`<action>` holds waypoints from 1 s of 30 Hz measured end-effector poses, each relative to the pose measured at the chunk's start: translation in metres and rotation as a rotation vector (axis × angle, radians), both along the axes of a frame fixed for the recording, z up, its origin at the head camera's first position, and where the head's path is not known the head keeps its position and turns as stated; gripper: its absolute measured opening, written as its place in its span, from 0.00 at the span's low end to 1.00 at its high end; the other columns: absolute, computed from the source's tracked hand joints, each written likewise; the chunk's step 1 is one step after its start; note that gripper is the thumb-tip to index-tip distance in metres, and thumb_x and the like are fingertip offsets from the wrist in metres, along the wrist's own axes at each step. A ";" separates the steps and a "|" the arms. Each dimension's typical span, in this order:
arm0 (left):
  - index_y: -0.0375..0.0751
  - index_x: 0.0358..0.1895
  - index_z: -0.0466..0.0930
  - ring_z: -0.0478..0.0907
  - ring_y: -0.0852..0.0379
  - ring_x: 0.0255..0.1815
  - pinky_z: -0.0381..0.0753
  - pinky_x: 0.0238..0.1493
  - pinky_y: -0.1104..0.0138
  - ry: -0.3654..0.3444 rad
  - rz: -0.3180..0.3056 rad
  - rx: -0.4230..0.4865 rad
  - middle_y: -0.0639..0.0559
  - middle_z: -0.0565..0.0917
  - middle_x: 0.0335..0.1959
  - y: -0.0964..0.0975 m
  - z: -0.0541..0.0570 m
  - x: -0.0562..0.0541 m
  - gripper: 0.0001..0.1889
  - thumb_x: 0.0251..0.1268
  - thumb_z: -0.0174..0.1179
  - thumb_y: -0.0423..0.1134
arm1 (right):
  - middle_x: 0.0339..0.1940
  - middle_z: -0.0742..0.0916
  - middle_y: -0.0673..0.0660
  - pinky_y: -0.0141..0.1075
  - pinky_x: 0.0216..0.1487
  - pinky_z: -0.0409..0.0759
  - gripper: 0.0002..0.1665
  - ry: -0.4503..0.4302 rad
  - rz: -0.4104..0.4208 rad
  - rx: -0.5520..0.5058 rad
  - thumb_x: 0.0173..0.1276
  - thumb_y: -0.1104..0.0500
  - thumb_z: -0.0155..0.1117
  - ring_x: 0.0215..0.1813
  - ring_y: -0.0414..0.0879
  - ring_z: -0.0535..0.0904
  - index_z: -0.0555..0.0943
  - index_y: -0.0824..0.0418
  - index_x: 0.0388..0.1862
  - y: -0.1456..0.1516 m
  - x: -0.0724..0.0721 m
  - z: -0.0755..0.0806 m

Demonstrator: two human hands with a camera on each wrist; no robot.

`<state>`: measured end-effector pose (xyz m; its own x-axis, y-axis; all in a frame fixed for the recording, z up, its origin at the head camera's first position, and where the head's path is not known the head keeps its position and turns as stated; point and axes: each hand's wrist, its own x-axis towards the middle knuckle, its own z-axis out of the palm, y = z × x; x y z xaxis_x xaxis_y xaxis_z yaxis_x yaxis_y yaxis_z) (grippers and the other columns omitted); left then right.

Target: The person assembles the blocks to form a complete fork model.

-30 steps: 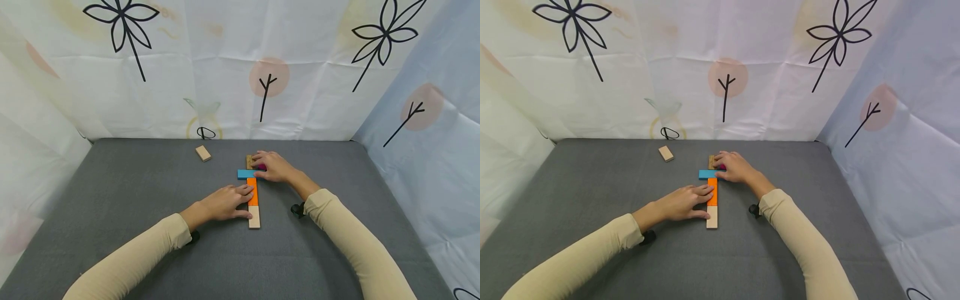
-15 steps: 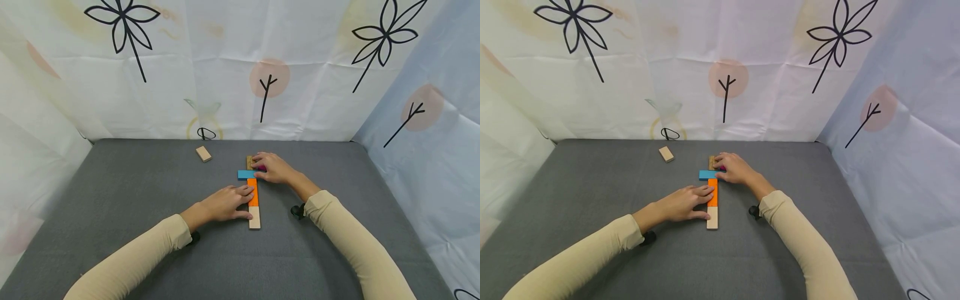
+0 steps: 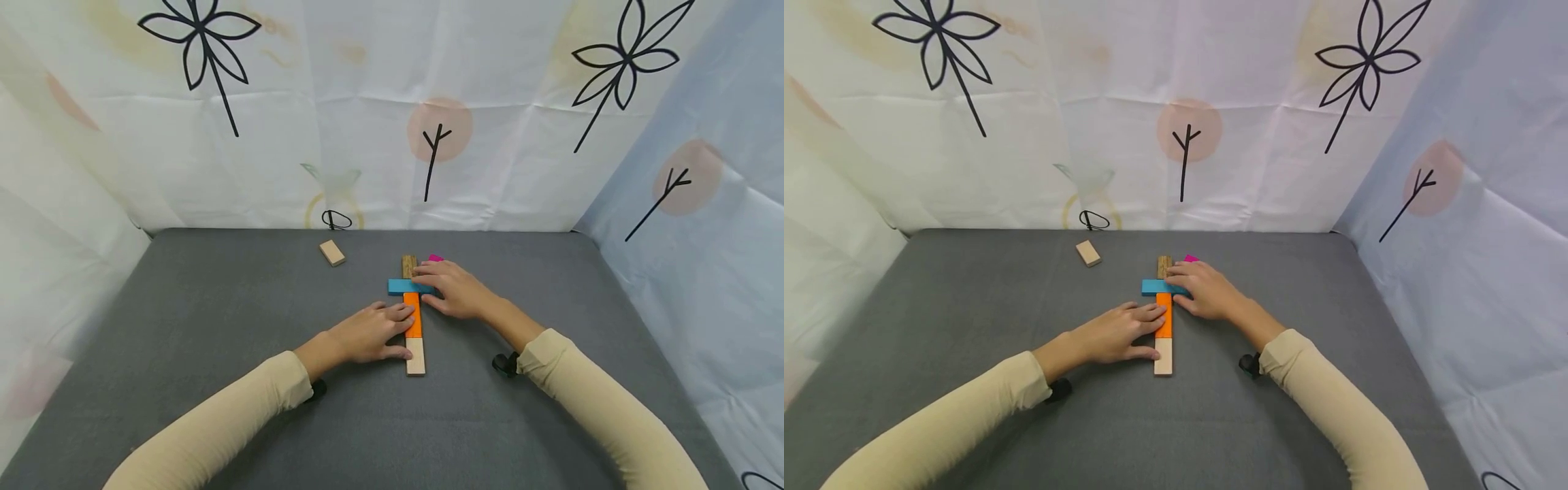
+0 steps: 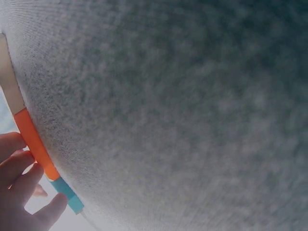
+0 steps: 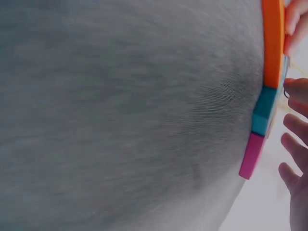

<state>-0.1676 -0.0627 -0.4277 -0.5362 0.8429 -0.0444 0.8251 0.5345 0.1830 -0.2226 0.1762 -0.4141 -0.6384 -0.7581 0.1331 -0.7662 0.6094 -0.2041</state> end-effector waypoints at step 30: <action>0.41 0.74 0.67 0.64 0.49 0.74 0.65 0.70 0.49 0.014 0.027 0.053 0.43 0.64 0.76 -0.013 -0.001 -0.011 0.32 0.78 0.47 0.59 | 0.73 0.73 0.61 0.59 0.70 0.63 0.30 -0.062 0.076 0.056 0.72 0.54 0.64 0.74 0.55 0.67 0.74 0.61 0.70 0.017 0.025 -0.010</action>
